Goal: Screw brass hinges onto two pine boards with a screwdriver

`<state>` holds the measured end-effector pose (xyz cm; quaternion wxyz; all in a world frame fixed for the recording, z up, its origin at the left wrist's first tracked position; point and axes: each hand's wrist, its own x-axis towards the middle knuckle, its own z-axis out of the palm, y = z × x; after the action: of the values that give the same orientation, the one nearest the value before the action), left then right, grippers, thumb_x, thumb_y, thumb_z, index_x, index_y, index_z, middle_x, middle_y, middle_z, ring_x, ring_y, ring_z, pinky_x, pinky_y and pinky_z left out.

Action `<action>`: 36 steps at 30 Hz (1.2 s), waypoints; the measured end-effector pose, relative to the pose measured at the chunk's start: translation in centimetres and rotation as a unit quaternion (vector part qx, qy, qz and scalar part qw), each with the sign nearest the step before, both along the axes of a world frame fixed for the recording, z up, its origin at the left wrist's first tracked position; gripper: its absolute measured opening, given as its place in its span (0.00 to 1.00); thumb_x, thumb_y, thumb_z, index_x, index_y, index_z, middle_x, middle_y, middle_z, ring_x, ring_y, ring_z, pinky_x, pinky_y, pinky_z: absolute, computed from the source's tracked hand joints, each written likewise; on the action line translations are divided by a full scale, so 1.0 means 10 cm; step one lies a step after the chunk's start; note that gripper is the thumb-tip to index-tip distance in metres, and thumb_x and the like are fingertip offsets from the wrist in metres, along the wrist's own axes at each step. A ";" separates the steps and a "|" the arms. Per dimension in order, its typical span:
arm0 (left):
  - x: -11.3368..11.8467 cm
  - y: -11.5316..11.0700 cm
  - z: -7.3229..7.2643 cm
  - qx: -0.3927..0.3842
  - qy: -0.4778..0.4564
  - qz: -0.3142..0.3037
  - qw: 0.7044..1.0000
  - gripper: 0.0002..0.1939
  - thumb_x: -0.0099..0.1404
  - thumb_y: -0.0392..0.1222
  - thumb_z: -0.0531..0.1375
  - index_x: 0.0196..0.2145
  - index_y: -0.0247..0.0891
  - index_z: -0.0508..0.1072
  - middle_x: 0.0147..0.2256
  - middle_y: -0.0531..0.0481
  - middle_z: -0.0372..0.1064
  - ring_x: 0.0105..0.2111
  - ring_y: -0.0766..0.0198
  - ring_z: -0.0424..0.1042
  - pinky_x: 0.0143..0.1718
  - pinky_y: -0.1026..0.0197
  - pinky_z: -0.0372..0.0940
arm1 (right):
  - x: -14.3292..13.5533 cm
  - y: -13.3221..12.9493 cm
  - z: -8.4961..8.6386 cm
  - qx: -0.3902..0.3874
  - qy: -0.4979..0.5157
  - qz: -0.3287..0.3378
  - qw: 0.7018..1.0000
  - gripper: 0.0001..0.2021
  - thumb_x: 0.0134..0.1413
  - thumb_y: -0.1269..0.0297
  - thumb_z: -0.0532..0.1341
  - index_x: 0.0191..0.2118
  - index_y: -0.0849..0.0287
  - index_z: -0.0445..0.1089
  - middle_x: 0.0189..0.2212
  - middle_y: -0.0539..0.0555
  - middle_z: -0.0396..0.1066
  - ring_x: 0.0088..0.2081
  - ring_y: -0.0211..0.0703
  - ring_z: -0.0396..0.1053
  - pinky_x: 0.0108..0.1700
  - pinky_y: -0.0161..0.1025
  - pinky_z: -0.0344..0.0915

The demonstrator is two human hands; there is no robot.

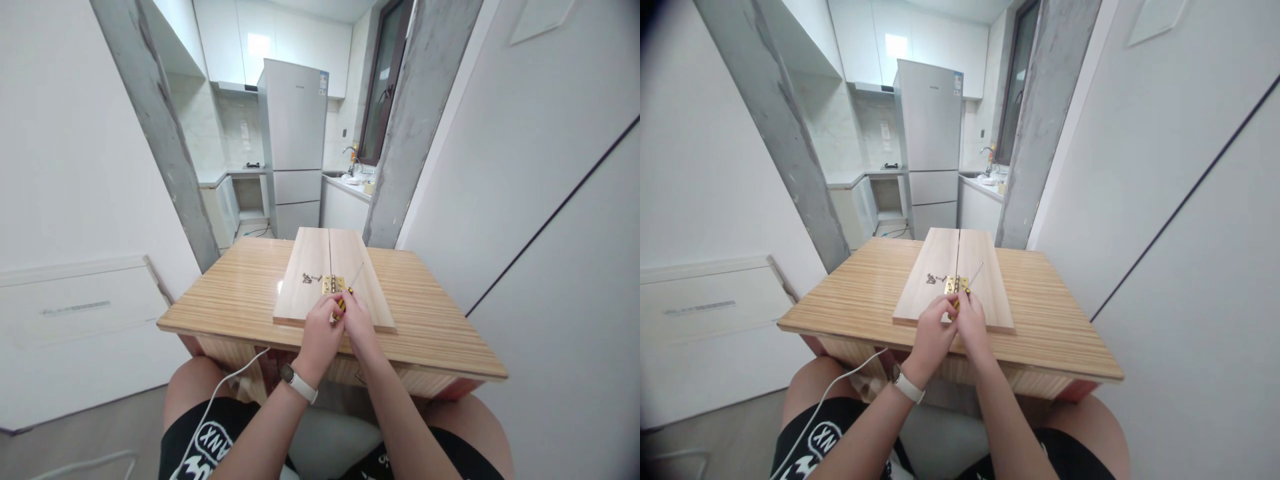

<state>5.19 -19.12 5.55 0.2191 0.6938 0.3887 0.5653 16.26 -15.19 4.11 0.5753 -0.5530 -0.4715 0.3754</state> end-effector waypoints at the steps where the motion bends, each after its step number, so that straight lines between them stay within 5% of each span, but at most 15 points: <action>1: -0.02 -0.02 -0.01 0.003 0.022 -0.019 1.000 0.07 0.68 0.34 0.63 0.33 0.44 0.72 0.53 0.45 0.76 0.56 0.51 0.75 0.58 0.42 0.71 | 0.13 0.05 0.00 -0.009 -0.064 0.000 0.998 0.24 0.65 0.38 0.54 0.39 0.55 0.73 0.37 0.58 0.78 0.42 0.53 0.75 0.40 0.42 0.69; 4: -0.21 0.02 -0.03 0.001 0.055 0.001 0.998 0.06 0.69 0.38 0.64 0.44 0.44 0.76 0.53 0.43 0.76 0.57 0.51 0.74 0.61 0.41 0.68 | 0.50 0.22 0.05 -0.053 -0.275 0.008 0.960 0.23 0.68 0.45 0.52 0.35 0.56 0.75 0.33 0.59 0.79 0.39 0.52 0.76 0.39 0.41 0.65; 7: -0.52 0.19 -0.10 -0.005 0.082 0.081 0.993 0.06 0.71 0.39 0.61 0.45 0.43 0.76 0.53 0.43 0.75 0.57 0.50 0.73 0.62 0.41 0.66 | 0.69 0.32 0.13 -0.130 -0.462 -0.032 0.876 0.19 0.68 0.51 0.55 0.38 0.59 0.77 0.39 0.66 0.80 0.43 0.56 0.78 0.42 0.43 0.65; 9: -0.74 0.33 -0.16 -0.022 0.116 0.132 0.984 0.08 0.70 0.39 0.61 0.46 0.42 0.75 0.51 0.42 0.75 0.56 0.49 0.73 0.61 0.42 0.66 | 0.70 0.35 0.16 -0.164 -0.528 -0.036 0.833 0.18 0.67 0.54 0.56 0.45 0.61 0.77 0.44 0.70 0.79 0.47 0.59 0.78 0.44 0.44 0.66; 12: -1.00 0.49 -0.26 -0.054 0.172 0.183 0.967 0.11 0.68 0.39 0.62 0.48 0.39 0.75 0.49 0.39 0.74 0.54 0.47 0.73 0.60 0.43 0.65 | 0.63 0.35 0.18 -0.182 -0.563 -0.032 0.805 0.19 0.67 0.56 0.55 0.51 0.63 0.76 0.46 0.71 0.79 0.49 0.61 0.78 0.46 0.46 0.68; 17: -1.18 0.62 -0.41 -0.109 0.229 0.218 0.942 0.16 0.68 0.41 0.62 0.52 0.34 0.74 0.52 0.36 0.74 0.56 0.45 0.71 0.62 0.43 0.61 | 0.59 0.35 0.22 -0.184 -0.567 -0.017 0.803 0.23 0.68 0.51 0.54 0.50 0.64 0.77 0.47 0.73 0.79 0.49 0.60 0.78 0.49 0.46 0.68; 22: -1.20 0.69 -0.49 -0.153 0.225 0.201 0.941 0.17 0.69 0.42 0.62 0.53 0.33 0.74 0.51 0.35 0.76 0.55 0.48 0.74 0.59 0.48 0.64 | 0.92 0.44 0.19 -0.174 -0.535 -0.068 0.824 0.33 0.68 0.37 0.50 0.49 0.62 0.77 0.45 0.70 0.79 0.47 0.59 0.77 0.47 0.46 0.68; 29: -1.17 0.73 -0.42 -0.186 0.180 0.199 0.945 0.20 0.68 0.40 0.61 0.56 0.32 0.74 0.52 0.35 0.78 0.54 0.50 0.76 0.58 0.52 0.67 | 1.47 0.62 -0.11 -0.118 -0.485 -0.029 0.866 0.19 0.68 0.54 0.56 0.47 0.62 0.79 0.44 0.64 0.80 0.44 0.49 0.76 0.42 0.38 0.64; 36: -1.19 0.69 -0.36 -0.223 0.156 0.214 0.938 0.22 0.66 0.38 0.63 0.57 0.33 0.73 0.54 0.35 0.77 0.55 0.51 0.77 0.58 0.54 0.68 | 1.56 0.63 -0.14 -0.106 -0.436 0.021 0.893 0.14 0.60 0.57 0.65 0.42 0.61 0.81 0.39 0.59 0.82 0.39 0.47 0.77 0.37 0.37 0.63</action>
<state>-6.67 -12.21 1.98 0.1784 0.6068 0.6736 0.3824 31.89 -8.91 2.71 0.2414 -0.7090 -0.6439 0.1562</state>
